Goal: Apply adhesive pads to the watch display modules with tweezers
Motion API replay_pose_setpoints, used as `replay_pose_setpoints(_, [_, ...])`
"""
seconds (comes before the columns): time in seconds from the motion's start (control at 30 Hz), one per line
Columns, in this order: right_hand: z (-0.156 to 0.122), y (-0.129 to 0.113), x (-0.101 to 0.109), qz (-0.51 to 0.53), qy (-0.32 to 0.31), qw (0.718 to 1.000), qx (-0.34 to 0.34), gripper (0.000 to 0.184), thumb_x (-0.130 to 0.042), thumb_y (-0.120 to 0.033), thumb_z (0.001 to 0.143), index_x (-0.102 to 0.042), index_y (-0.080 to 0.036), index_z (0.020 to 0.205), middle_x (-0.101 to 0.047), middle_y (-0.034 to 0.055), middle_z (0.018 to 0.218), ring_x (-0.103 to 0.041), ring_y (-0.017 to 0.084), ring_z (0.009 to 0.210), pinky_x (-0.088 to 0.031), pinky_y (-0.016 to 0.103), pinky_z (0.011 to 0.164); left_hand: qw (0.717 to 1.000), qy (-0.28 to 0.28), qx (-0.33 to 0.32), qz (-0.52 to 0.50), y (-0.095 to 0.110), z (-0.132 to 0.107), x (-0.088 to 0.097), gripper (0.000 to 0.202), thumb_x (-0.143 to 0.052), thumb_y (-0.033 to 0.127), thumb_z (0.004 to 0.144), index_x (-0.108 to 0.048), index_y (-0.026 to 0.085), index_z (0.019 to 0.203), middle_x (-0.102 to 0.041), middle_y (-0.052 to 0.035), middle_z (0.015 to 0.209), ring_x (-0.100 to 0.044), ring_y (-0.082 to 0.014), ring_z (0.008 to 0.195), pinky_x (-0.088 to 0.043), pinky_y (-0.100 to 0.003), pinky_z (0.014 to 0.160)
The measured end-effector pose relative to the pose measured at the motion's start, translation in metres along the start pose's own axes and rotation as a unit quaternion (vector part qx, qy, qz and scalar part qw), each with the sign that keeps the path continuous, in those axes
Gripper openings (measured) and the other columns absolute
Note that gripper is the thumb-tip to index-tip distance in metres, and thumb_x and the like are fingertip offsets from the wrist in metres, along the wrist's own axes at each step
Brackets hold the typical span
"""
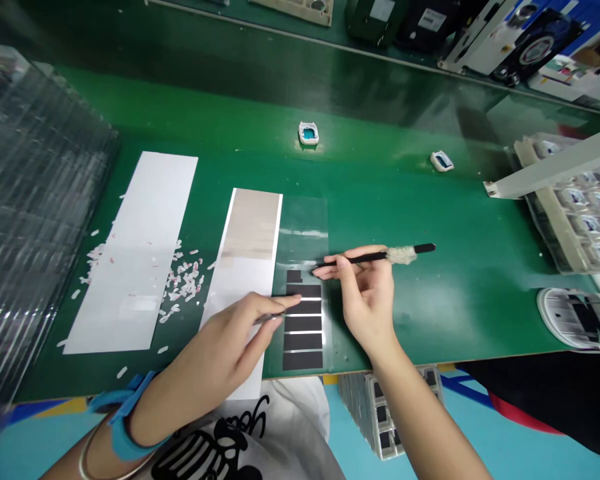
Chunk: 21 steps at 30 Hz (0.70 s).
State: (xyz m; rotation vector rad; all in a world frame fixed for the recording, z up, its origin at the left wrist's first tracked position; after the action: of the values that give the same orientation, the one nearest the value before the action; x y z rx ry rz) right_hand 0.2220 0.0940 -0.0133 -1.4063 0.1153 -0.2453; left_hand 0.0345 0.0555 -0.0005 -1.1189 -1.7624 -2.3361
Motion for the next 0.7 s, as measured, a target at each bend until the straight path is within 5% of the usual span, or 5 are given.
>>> replay_pose_setpoints(0.17, [-0.003,-0.015,0.000,0.007,0.007,1.000,0.014,0.019,-0.069,-0.028,0.092,-0.053,-0.021,0.097,-0.074,0.0026,0.086,-0.075,0.018,0.068,-0.064,0.027,0.060,0.983,0.133,0.073,-0.100,-0.011,-0.003,0.022,0.009,-0.054,0.021,0.100,-0.060,0.024,0.105,-0.074,0.0018,0.105,-0.072,-0.0112,0.092,-0.060,-0.020,0.078])
replay_pose_setpoints(0.4, [-0.016,0.002,-0.008,-0.002,0.000,0.999,-0.054,0.027,-0.074,-0.035,0.087,-0.053,-0.021,0.096,-0.072,0.0018,0.087,-0.075,0.018,0.064,-0.065,0.025,0.059,0.997,0.023,-0.015,0.073,-0.003,0.003,0.002,0.014,-0.047,0.021,0.103,-0.059,0.018,0.109,-0.072,-0.0059,0.106,-0.068,-0.0235,0.102,-0.057,-0.042,0.087])
replay_pose_setpoints(0.7, [-0.017,0.005,-0.008,-0.004,-0.010,0.998,-0.059,0.025,-0.072,-0.036,0.088,-0.053,-0.022,0.096,-0.073,0.0022,0.086,-0.075,0.017,0.066,-0.065,0.025,0.060,0.995,0.007,-0.004,0.102,-0.004,0.004,-0.001,0.010,-0.049,0.018,0.102,-0.057,0.018,0.107,-0.070,-0.0052,0.105,-0.067,-0.0235,0.100,-0.057,-0.042,0.085])
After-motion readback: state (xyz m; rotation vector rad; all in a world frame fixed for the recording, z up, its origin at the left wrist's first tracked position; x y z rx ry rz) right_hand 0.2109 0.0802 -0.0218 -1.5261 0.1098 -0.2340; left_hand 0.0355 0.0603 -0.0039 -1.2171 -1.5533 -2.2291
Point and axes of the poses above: each hand's wrist, its own z-axis towards the middle knuckle, its own x-axis out of the back of the hand, y = z × x, the point moved 6 cm from there along z, towards the middle knuckle
